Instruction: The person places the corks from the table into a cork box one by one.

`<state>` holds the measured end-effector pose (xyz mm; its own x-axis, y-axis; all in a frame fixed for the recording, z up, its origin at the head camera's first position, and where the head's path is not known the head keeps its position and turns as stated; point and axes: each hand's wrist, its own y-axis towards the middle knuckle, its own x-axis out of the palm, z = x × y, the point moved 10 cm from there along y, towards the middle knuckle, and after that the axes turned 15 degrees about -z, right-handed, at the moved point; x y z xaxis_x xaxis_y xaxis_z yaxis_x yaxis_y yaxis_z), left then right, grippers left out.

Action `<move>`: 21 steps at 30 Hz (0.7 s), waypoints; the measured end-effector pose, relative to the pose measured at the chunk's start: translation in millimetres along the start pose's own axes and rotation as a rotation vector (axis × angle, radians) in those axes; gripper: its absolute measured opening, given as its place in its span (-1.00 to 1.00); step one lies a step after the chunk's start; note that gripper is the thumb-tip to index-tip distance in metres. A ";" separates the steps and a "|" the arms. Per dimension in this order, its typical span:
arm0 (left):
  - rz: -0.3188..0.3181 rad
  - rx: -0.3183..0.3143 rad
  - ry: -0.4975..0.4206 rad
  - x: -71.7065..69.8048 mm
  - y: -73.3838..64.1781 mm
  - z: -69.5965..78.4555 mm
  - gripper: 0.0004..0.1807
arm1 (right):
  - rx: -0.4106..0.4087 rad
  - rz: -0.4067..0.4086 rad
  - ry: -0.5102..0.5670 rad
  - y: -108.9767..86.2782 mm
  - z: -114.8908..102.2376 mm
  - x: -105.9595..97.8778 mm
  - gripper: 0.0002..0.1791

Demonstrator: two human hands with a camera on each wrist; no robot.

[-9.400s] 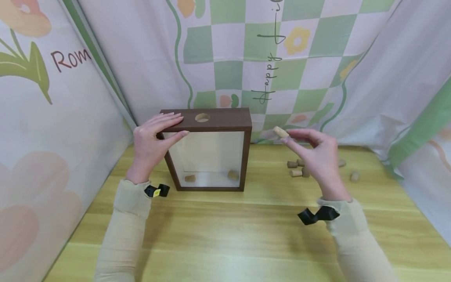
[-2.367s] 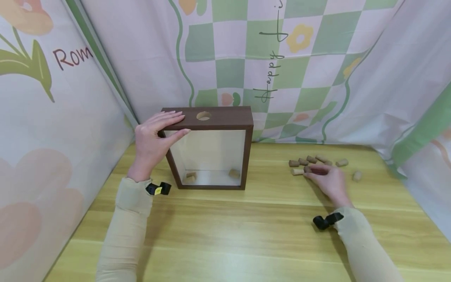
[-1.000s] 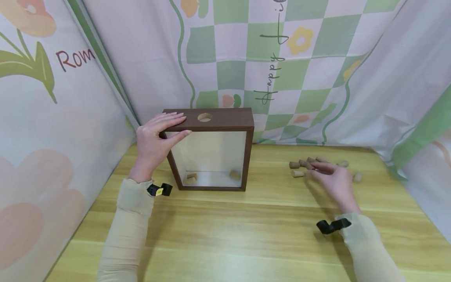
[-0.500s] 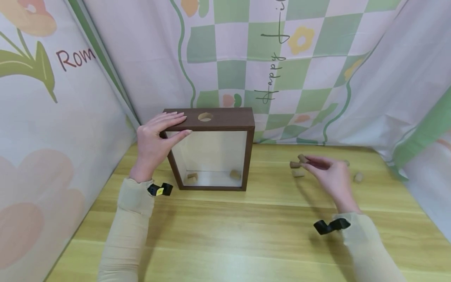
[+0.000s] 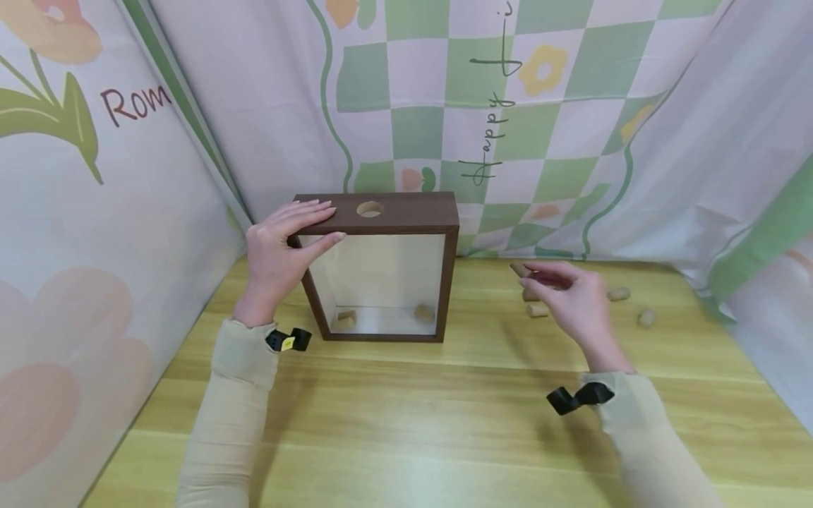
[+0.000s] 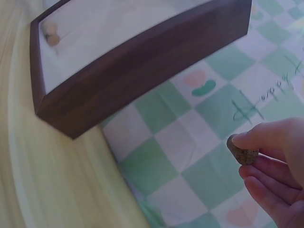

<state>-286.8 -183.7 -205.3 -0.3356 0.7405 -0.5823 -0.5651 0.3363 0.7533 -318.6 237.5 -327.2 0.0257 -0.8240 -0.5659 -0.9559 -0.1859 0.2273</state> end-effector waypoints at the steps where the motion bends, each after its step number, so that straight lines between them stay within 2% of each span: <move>1: 0.000 -0.001 0.000 0.0 0.0 -0.3 -0.57 | -0.015 0.011 -0.003 1.1 -5.0 0.0 -0.65; 6: -0.003 -0.003 -0.005 0.0 0.4 -0.8 -0.58 | -0.106 0.065 0.037 7.4 -29.5 -2.4 -0.70; 11: -0.006 -0.010 -0.007 0.2 0.2 -1.1 -0.57 | -0.185 0.086 0.074 15.2 -53.6 -4.4 -0.71; 21: -0.004 -0.007 -0.006 0.3 0.0 0.1 -0.55 | -0.222 0.108 0.213 24.8 -99.7 -10.9 -0.70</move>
<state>-286.8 -183.5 -205.5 -0.3288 0.7423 -0.5839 -0.5720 0.3355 0.7485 -313.4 188.5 -236.5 0.0107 -0.9344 -0.3560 -0.8702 -0.1842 0.4571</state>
